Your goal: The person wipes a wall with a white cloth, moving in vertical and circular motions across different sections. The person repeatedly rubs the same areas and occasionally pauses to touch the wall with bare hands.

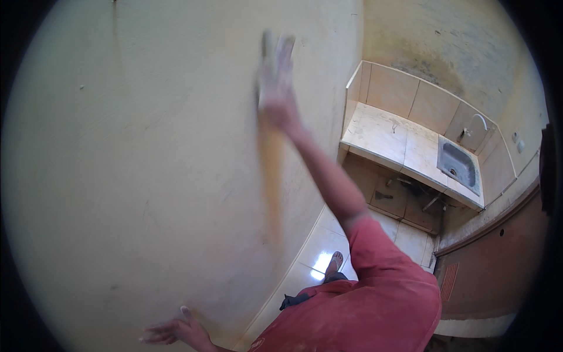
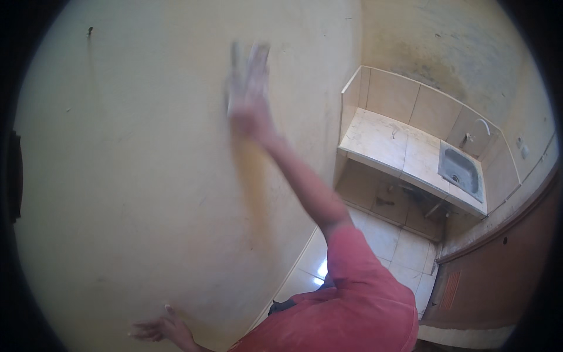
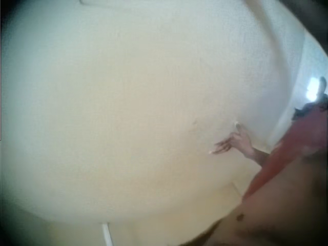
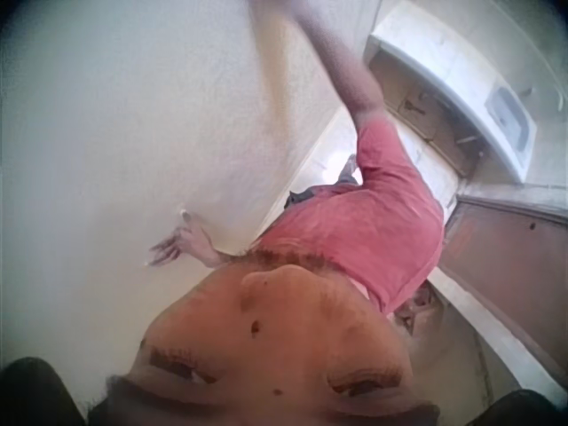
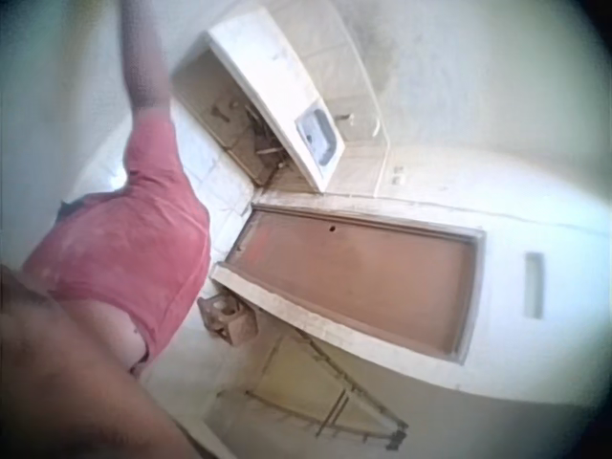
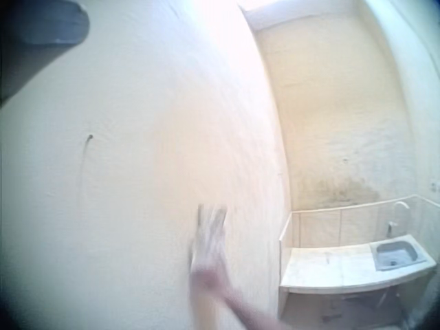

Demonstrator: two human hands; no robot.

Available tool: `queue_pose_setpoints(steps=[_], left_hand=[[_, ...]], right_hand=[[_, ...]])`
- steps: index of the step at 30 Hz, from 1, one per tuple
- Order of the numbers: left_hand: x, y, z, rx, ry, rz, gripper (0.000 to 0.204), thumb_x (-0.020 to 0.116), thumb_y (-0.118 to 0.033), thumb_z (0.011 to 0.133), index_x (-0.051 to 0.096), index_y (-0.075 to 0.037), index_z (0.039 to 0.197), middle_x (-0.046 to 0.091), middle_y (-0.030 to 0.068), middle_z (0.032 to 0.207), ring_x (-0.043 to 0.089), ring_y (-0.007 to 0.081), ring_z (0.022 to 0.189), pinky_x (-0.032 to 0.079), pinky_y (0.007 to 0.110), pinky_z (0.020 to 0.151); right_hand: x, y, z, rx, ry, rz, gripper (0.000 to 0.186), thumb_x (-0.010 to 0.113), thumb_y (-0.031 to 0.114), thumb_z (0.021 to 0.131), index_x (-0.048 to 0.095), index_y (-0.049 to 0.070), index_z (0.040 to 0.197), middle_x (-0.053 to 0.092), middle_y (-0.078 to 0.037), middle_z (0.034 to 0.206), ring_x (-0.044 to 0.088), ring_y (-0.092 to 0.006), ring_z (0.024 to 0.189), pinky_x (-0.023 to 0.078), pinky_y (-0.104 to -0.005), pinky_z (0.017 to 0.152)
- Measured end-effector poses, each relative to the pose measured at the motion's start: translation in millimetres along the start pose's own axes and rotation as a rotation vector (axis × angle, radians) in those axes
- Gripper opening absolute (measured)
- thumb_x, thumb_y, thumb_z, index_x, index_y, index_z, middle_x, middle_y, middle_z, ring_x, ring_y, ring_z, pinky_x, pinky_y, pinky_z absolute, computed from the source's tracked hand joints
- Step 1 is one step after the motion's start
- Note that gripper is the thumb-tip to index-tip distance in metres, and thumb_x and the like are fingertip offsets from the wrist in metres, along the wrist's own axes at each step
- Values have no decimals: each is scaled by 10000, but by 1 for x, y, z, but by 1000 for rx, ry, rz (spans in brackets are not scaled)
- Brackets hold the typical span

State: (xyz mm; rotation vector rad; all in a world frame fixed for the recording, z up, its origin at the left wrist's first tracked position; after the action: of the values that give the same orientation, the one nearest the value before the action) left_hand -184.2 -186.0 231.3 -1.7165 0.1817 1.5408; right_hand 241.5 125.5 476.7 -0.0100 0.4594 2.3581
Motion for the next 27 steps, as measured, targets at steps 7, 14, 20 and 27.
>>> queue_pose_setpoints(steps=[7,14,20,27], left_hand=[[2,0,-3,129,-45,138,654,391,-474,1021,654,126,1017,633,373,981,592,498,961,441,562,833],[-13,-13,-9,457,-530,127,556,479,-410,1004,647,95,844,596,344,741,563,512,738,438,558,696],[23,43,7,433,-349,484,435,497,-344,991,638,58,1082,622,290,848,582,457,774,449,538,682],[51,51,17,777,-524,1123,531,525,-258,952,447,-32,1426,576,148,960,578,351,826,462,494,673]], right_hand=[[6,-45,66,4,-150,-65,636,405,204,1027,149,-32,1559,-29,-345,1598,-46,-493,1490,31,-536,1213],[33,127,-183,6,280,186,778,606,256,878,282,81,1565,-38,-356,1595,-71,-588,1451,43,-668,1158],[15,91,-30,-36,57,153,659,428,321,1013,199,77,1581,-16,-383,1577,-26,-590,1447,30,-651,1166],[-16,52,59,-85,-176,191,626,381,260,1029,164,64,1583,20,-361,1586,-4,-549,1465,42,-574,1202]])
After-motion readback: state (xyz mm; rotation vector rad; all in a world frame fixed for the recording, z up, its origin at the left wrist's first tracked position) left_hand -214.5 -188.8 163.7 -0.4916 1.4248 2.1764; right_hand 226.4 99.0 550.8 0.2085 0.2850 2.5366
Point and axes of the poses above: each hand's wrist, its own z-axis towards the middle knuckle, its own x-axis out of the palm, y = z × x, the point moved 8 cm from there along z, towards the middle knuckle
